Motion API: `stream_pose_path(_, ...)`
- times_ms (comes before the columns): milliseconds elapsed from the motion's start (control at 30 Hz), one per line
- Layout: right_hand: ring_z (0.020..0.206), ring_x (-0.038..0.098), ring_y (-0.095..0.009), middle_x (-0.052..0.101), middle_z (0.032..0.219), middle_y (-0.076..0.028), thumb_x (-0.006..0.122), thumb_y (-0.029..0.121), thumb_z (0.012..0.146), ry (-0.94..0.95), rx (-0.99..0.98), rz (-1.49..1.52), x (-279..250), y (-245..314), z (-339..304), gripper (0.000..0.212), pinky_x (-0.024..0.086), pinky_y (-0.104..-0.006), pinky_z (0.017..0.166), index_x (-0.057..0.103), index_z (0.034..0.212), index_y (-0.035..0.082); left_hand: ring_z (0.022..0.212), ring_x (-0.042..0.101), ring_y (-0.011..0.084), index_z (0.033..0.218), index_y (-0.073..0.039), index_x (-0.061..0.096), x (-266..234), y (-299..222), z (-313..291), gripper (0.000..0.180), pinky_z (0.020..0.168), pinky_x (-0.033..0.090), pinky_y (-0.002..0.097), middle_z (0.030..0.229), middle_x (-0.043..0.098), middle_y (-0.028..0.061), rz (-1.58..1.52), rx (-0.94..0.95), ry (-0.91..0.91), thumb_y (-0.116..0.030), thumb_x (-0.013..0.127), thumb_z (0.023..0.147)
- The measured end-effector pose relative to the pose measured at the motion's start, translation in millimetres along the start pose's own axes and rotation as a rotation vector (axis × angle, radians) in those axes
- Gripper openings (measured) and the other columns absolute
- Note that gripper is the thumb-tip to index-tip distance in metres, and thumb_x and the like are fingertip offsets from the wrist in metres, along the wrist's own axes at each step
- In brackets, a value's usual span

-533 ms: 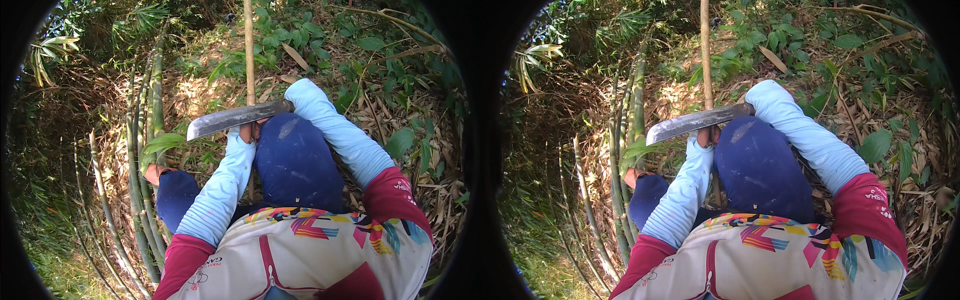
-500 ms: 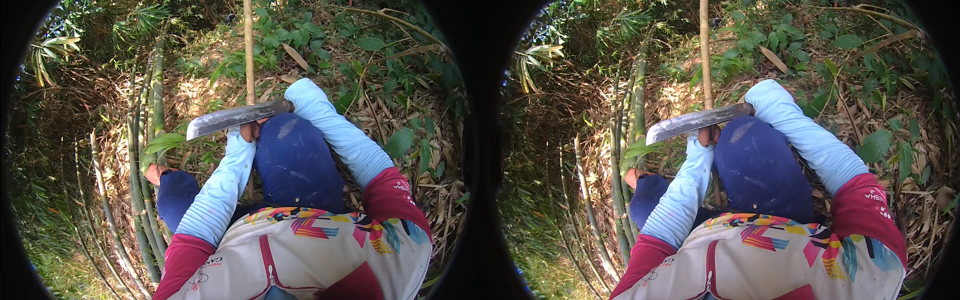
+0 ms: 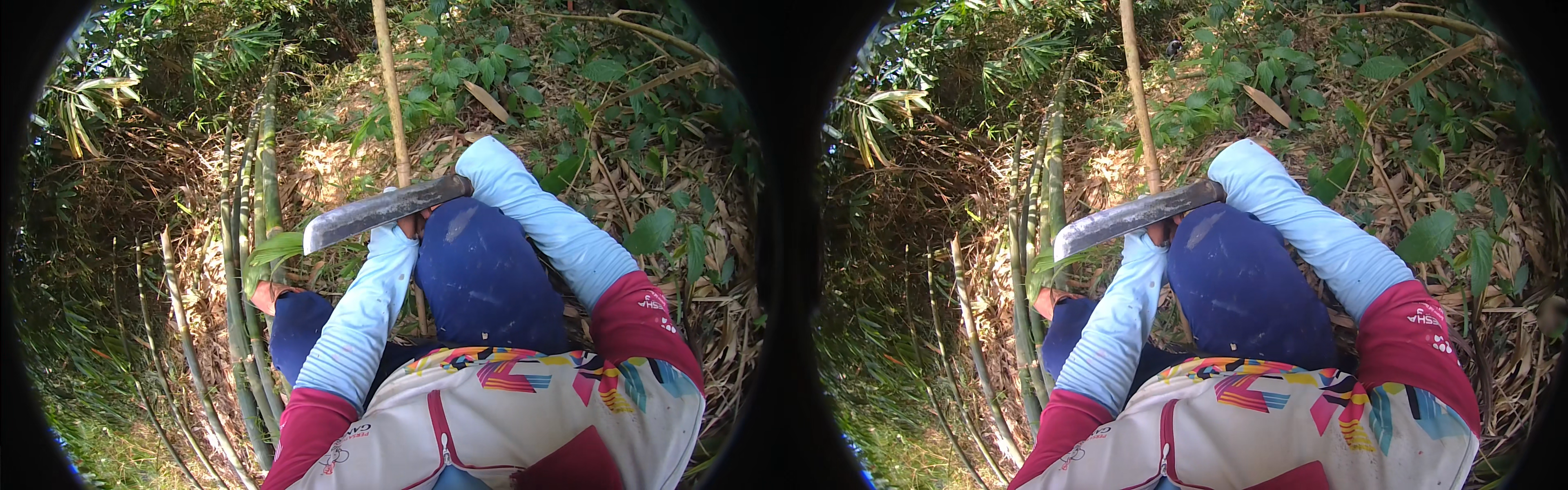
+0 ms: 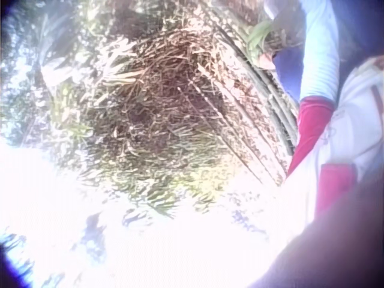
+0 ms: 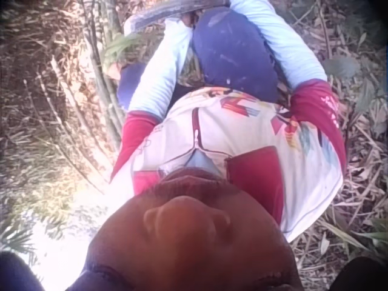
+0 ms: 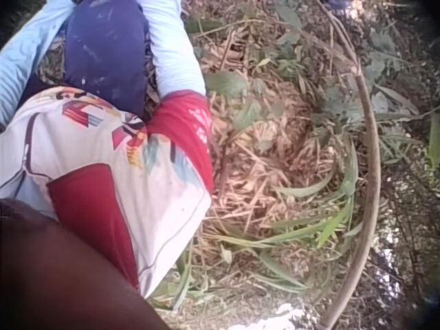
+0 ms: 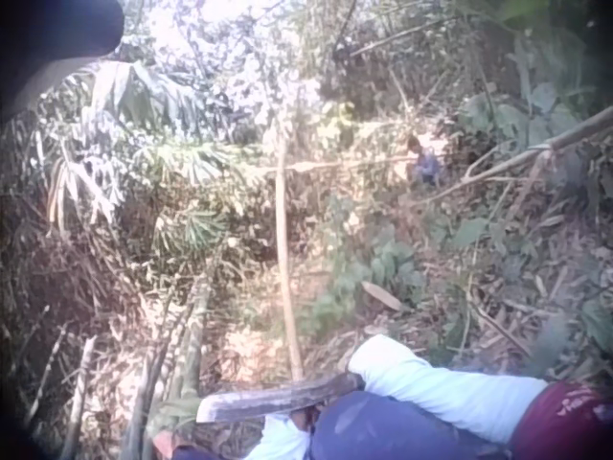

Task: The person sits on the ground in a bamboo grove and uses a machete to chop a bamboo stalk into smaller pieces. They repeatedly strike the bamboo, reposition it, and gather the cut sections.

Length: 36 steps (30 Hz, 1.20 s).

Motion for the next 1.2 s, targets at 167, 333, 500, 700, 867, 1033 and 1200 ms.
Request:
stream_pose_path(167, 0.08, 0.067, -0.034, 0.067, 0.081, -0.018, 0.074, 0.023, 0.061, -0.082, -0.034, -0.008, -12, 6, -7, 0.024, 0.053, -0.0394, 0.073, 0.071, 0.08, 0.007, 0.051, 0.047, 0.0131, 0.079, -0.008, 0.055, -2, 6, 6, 0.037, 0.047, 0.036, 0.0273, 0.058, 0.051, 0.0035, 0.06, 0.091, -0.015, -0.038, 0.049, 0.099)
stream_pose_path(333, 0.079, 0.067, -0.034, 0.067, 0.079, -0.017, 0.072, 0.023, 0.063, -0.065, -0.07, -0.017, -7, 8, -3, 0.022, 0.053, -0.0397, 0.072, 0.071, 0.077, 0.007, 0.058, 0.051, 0.0167, 0.084, -0.007, 0.054, -10, -1, 10, 0.035, 0.054, 0.039, 0.03, 0.065, 0.054, 0.0053, 0.308, 0.069, -0.009, -0.038, 0.051, 0.098)
stream_pose_path(500, 0.077, 0.067, -0.035, 0.066, 0.077, -0.018, 0.072, 0.024, 0.063, -0.114, -0.096, -0.007, -1, 2, 0, 0.021, 0.053, -0.0399, 0.07, 0.071, 0.075, 0.007, 0.066, 0.058, 0.0212, 0.09, -0.005, 0.054, 4, -32, 0, 0.036, 0.06, 0.044, 0.034, 0.07, 0.058, 0.0091, 0.53, 0.074, 0.029, -0.04, 0.053, 0.096)
stream_pose_path(700, 0.076, 0.066, -0.035, 0.067, 0.079, -0.017, 0.074, 0.026, 0.062, -0.059, -0.12, 0.046, 2, 3, 3, 0.023, 0.053, -0.039, 0.069, 0.071, 0.075, 0.007, 0.072, 0.062, 0.0269, 0.092, -0.005, 0.054, -9, -22, 6, 0.037, 0.065, 0.047, 0.0374, 0.075, 0.062, 0.0136, 0.633, 0.304, -0.087, -0.041, 0.058, 0.093)
stream_pose_path(867, 0.08, 0.067, -0.035, 0.069, 0.085, -0.016, 0.077, 0.029, 0.063, 0.222, -0.074, 0.096, 23, -5, 13, 0.028, 0.053, -0.0379, 0.072, 0.074, 0.084, 0.01, 0.073, 0.063, 0.0279, 0.091, -0.004, 0.055, -5, -20, 2, 0.034, 0.068, 0.047, 0.0396, 0.078, 0.063, 0.014, 0.52, 0.385, -0.071, -0.037, 0.064, 0.091)
stream_pose_path(1033, 0.077, 0.065, -0.035, 0.065, 0.077, -0.017, 0.077, 0.03, 0.062, 0.221, 0.055, 0.087, 27, -21, 7, 0.029, 0.051, -0.0371, 0.068, 0.07, 0.079, 0.008, 0.076, 0.063, 0.0279, 0.096, -0.003, 0.058, 10, -35, -13, 0.034, 0.069, 0.048, 0.0389, 0.081, 0.063, 0.0148, 0.817, 0.398, -0.163, -0.036, 0.064, 0.09)
stream_pose_path(1200, 0.079, 0.065, -0.035, 0.065, 0.079, -0.016, 0.077, 0.03, 0.061, 0.206, 0.137, 0.031, 13, -24, -5, 0.029, 0.052, -0.0369, 0.07, 0.071, 0.081, 0.01, 0.093, 0.06, 0.0226, 0.11, -0.003, 0.059, 10, -18, -17, 0.03, 0.082, 0.048, 0.0348, 0.101, 0.063, 0.014, 0.398, 0.312, -0.011, -0.029, 0.061, 0.095)
Point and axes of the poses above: each hand's wrist, its own z-axis towards the middle knuckle, its own x-axis out of the palm, y = z × x, the point moved 9 cm from there along z, towards the middle knuckle
